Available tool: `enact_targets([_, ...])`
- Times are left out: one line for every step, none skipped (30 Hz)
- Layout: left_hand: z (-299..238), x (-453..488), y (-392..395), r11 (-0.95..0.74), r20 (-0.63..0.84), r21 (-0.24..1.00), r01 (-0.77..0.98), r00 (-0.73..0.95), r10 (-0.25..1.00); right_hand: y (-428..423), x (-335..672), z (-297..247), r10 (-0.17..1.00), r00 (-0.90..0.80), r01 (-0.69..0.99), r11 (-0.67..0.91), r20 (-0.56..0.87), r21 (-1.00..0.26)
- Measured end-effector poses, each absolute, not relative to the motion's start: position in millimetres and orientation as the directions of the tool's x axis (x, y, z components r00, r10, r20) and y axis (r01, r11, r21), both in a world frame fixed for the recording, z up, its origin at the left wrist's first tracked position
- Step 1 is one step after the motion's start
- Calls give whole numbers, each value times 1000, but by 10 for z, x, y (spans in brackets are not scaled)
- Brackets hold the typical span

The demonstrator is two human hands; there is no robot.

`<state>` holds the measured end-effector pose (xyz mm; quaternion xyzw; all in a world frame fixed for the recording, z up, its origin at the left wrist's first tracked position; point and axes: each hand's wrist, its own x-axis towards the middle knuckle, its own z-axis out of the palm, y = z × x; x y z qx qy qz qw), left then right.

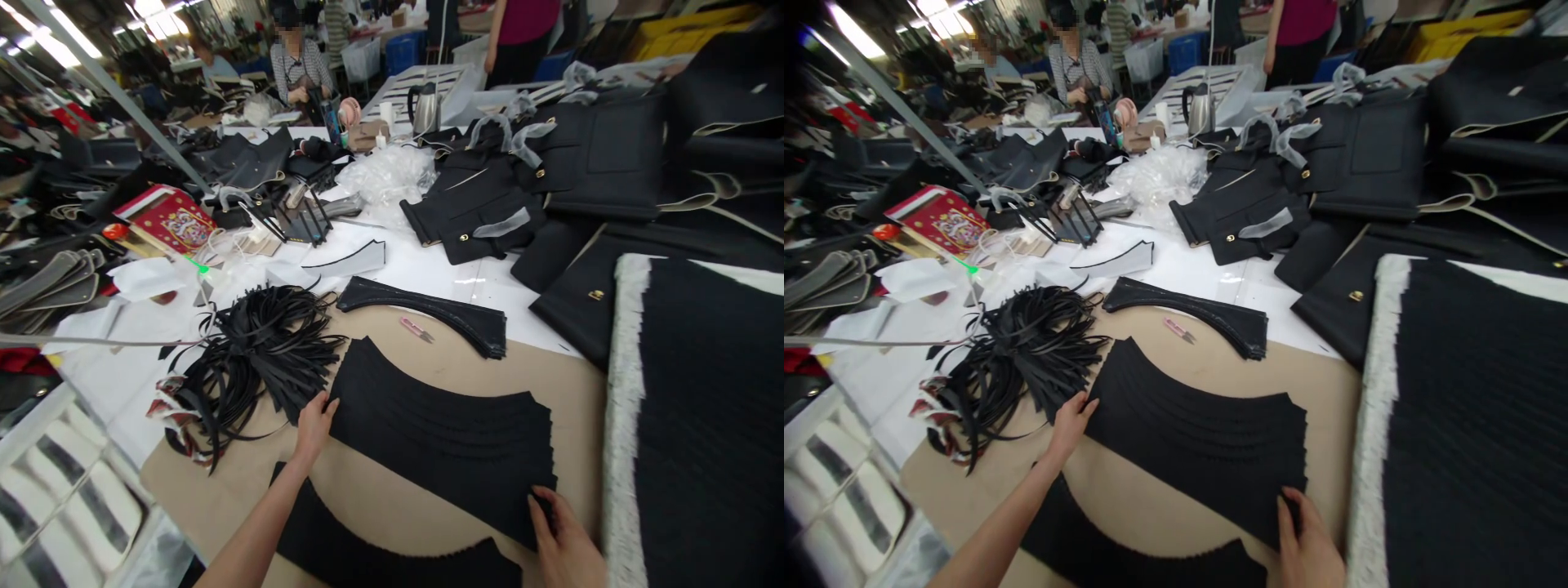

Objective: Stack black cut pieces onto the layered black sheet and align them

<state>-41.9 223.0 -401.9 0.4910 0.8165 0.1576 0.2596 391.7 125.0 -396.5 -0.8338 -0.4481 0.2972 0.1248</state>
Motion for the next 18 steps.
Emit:
enact_targets([-4016, -417, 2229, 471, -276, 512, 719, -382, 882, 1248, 3901, -3946, 828, 422, 672, -559, -369, -486])
enact_targets([-4014, -416, 2229, 475, -284, 511, 716, -381, 880, 1245, 3883, -3924, 836, 420, 667, -549, -354, -503])
enact_targets([-4016, -418, 2230, 480, -294, 511, 713, -380, 877, 1243, 3864, -3903, 843, 416, 662, -538, -341, -522])
enact_targets([-4023, -422, 2234, 485, -303, 510, 710, -380, 874, 1242, 3848, -3884, 853, 407, 655, -522, -327, -546])
enact_targets([-4033, -429, 2241, 490, -313, 507, 709, -378, 871, 1242, 3834, -3869, 860, 401, 651, -510, -316, -563])
enact_targets([-4045, -436, 2250, 494, -319, 500, 712, -378, 869, 1243, 3826, -3858, 864, 398, 646, -503, -310, -574])
enact_targets([-4055, -442, 2260, 497, -322, 488, 718, -381, 867, 1244, 3821, -3850, 865, 397, 642, -500, -306, -581])
enact_targets([-4061, -446, 2269, 500, -325, 472, 726, -384, 864, 1243, 3820, -3845, 865, 398, 639, -501, -306, -584])
enact_targets([-4061, -446, 2276, 502, -327, 454, 736, -387, 862, 1242, 3821, -3840, 862, 402, 636, -505, -308, -584])
enact_targets([-4055, -444, 2282, 503, -328, 435, 747, -388, 861, 1239, 3823, -3837, 859, 407, 633, -511, -311, -581])
enact_targets([-4046, -439, 2285, 501, -331, 416, 759, -387, 861, 1236, 3826, -3836, 855, 411, 631, -518, -317, -577])
enact_targets([-4037, -433, 2288, 498, -333, 398, 771, -385, 861, 1233, 3830, -3837, 851, 414, 630, -525, -324, -572])
enact_targets([-4031, -429, 2290, 493, -336, 380, 783, -380, 862, 1231, 3833, -3839, 847, 417, 630, -530, -329, -568])
enact_targets([-4030, -427, 2292, 488, -341, 360, 795, -375, 862, 1229, 3837, -3843, 845, 418, 630, -535, -334, -563])
enact_targets([-4035, -427, 2293, 485, -348, 338, 807, -371, 861, 1229, 3840, -3847, 843, 418, 631, -537, -338, -560])
enact_targets([-4046, -430, 2294, 485, -358, 315, 816, -371, 857, 1228, 3843, -3851, 843, 416, 631, -538, -341, -559])
enact_targets([-4060, -434, 2296, 487, -370, 293, 823, -372, 851, 1229, 3846, -3852, 843, 415, 631, -538, -342, -560])
enact_targets([-4075, -438, 2298, 492, -382, 271, 828, -376, 844, 1229, 3847, -3852, 843, 413, 630, -538, -345, -560])
